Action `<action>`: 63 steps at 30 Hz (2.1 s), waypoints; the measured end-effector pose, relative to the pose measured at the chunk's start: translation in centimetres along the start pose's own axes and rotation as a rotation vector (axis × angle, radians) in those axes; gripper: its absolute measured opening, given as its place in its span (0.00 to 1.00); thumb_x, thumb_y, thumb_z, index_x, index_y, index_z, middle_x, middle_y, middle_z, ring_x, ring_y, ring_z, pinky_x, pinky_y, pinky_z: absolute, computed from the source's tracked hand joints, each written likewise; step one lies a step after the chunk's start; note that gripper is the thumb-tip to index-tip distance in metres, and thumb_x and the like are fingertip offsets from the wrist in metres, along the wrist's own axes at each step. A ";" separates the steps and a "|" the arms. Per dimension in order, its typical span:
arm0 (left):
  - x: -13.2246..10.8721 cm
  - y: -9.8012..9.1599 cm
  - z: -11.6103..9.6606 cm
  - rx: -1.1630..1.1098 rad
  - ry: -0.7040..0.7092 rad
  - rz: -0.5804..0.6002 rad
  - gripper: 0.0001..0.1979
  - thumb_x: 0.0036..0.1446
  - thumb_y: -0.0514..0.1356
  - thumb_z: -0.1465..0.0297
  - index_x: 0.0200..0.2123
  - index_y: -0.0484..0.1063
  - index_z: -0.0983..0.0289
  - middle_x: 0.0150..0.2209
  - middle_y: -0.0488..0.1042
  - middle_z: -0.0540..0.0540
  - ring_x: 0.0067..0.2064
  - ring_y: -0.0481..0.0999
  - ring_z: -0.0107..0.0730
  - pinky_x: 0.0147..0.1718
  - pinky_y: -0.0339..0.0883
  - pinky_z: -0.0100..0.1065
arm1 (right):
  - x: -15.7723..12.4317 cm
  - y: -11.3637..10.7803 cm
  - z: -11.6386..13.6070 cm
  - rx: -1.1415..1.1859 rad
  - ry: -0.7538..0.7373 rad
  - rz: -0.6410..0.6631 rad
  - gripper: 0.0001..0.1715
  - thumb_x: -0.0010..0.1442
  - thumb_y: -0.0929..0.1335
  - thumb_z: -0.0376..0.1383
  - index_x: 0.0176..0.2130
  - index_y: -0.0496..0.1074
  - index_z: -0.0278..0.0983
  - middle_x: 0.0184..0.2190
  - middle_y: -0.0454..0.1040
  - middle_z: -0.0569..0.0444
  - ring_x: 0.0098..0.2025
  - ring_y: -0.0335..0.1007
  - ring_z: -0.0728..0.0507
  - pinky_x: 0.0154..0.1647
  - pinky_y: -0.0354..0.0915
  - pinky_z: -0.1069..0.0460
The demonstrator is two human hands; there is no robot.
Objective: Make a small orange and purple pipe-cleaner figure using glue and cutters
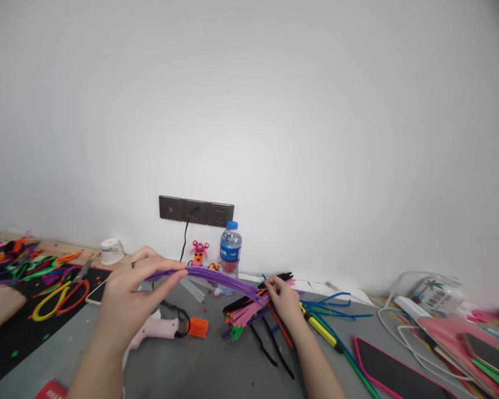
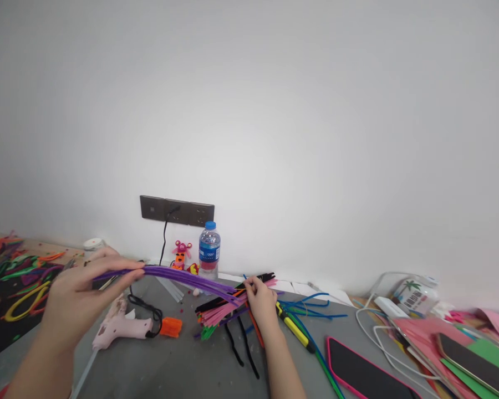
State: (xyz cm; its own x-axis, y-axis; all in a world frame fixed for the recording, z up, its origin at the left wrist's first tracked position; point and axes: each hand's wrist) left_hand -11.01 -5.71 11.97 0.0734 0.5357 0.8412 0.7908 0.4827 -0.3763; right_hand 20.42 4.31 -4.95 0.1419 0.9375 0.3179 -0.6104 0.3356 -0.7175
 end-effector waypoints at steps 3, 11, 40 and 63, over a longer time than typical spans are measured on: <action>-0.3 -0.5 -0.3 -0.003 -0.038 -0.100 0.03 0.50 0.66 0.71 0.30 0.79 0.58 0.27 0.77 0.49 0.29 0.73 0.31 0.27 0.67 0.32 | 0.0 0.1 -0.1 0.009 -0.001 0.000 0.13 0.56 0.61 0.42 0.31 0.72 0.41 0.17 0.65 0.60 0.24 0.67 0.43 0.33 0.58 0.50; -0.6 -0.3 -2.5 -0.184 -0.340 -0.620 0.06 0.46 0.69 0.71 0.30 0.79 0.58 0.31 0.78 0.49 0.31 0.76 0.32 0.35 0.73 0.35 | -0.4 0.2 0.6 0.042 -0.020 0.000 0.09 0.54 0.62 0.37 0.30 0.73 0.42 0.17 0.66 0.61 0.25 0.67 0.43 0.42 0.58 0.44; -4.1 14.3 3.4 -0.525 -0.680 0.302 0.11 0.50 0.64 0.62 0.31 0.77 0.64 0.27 0.80 0.55 0.30 0.78 0.38 0.26 0.66 0.32 | -1.6 -5.5 3.5 1.368 0.250 0.399 0.26 0.53 0.73 0.47 0.49 0.72 0.41 0.35 0.76 0.53 0.32 0.73 0.46 0.35 0.66 0.51; -5.0 14.7 0.5 -0.945 -0.809 0.816 0.20 0.52 0.62 0.54 0.39 0.69 0.64 0.29 0.81 0.56 0.21 0.71 0.26 0.21 0.56 0.26 | -2.8 -3.9 5.9 1.148 0.084 0.434 0.22 0.56 0.69 0.52 0.34 0.73 0.36 0.18 0.62 0.61 0.20 0.56 0.51 0.22 0.53 0.56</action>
State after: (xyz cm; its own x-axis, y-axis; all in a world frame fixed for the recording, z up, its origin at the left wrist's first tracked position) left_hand -0.08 -0.99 2.04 0.5810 0.8133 -0.0307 0.8139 -0.5805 0.0256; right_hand 17.77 -0.18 0.64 -0.2201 0.9684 0.1176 -0.9448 -0.2416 0.2211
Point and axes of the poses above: each hand's wrist, its own x-axis towards the middle knuckle, its own y-axis out of the palm, z = x × y
